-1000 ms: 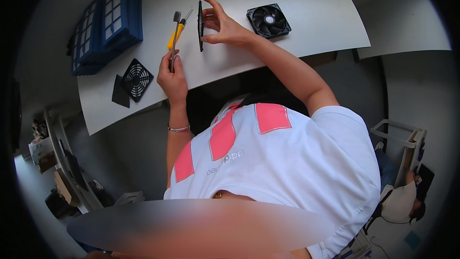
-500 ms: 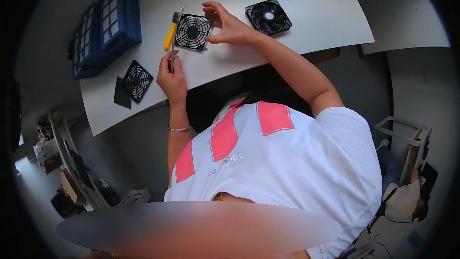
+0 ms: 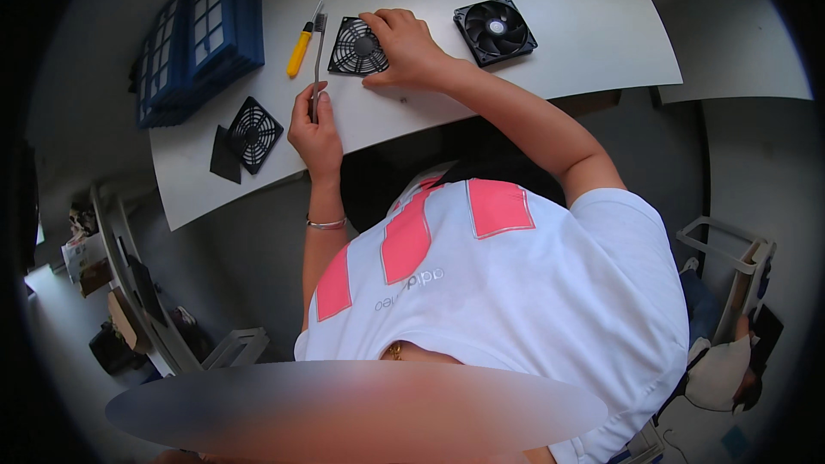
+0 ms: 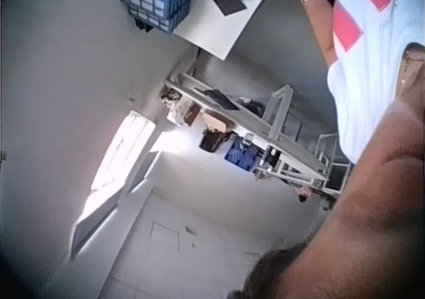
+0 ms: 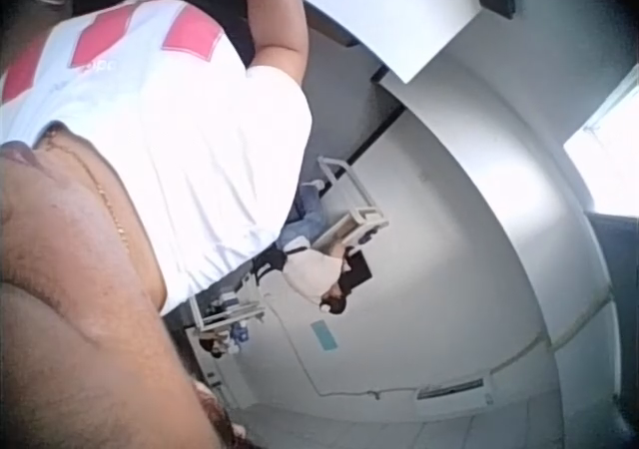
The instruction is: Repairing and cleaning a small computer cooling fan using a screwdriver and brush.
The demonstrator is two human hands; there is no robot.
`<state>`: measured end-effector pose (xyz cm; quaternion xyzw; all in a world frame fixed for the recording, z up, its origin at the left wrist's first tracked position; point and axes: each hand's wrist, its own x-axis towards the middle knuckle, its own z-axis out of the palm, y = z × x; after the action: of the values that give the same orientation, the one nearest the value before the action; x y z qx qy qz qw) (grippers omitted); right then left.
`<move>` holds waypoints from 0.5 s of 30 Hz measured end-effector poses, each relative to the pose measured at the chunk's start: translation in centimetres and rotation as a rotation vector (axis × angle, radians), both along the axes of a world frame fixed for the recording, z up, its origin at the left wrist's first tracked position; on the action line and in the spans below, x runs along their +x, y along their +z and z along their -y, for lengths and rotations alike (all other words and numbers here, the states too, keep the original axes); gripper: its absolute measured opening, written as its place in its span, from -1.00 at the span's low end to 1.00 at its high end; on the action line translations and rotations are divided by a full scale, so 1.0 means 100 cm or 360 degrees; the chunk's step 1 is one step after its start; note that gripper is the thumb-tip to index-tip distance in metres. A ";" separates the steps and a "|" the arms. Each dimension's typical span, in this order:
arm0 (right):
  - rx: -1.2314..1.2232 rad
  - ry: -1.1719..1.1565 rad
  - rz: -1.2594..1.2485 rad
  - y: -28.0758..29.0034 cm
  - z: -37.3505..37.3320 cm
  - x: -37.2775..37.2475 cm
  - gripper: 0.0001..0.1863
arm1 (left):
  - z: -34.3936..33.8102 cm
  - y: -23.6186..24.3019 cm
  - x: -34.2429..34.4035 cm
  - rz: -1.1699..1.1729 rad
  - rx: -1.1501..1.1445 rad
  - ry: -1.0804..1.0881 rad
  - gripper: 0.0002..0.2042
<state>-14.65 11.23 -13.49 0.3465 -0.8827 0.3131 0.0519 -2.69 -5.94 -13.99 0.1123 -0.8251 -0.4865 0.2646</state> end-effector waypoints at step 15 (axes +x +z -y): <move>-0.0288 0.0108 -0.0083 -0.002 -0.013 -0.022 -0.02 | -0.015 0.006 0.001 0.0021 -0.0746 -0.0810 -0.75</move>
<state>-16.83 12.49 -13.72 0.3782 -0.8370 0.3839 0.0951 -2.57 -4.47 -13.43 -0.1577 -0.9176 -0.3334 0.1481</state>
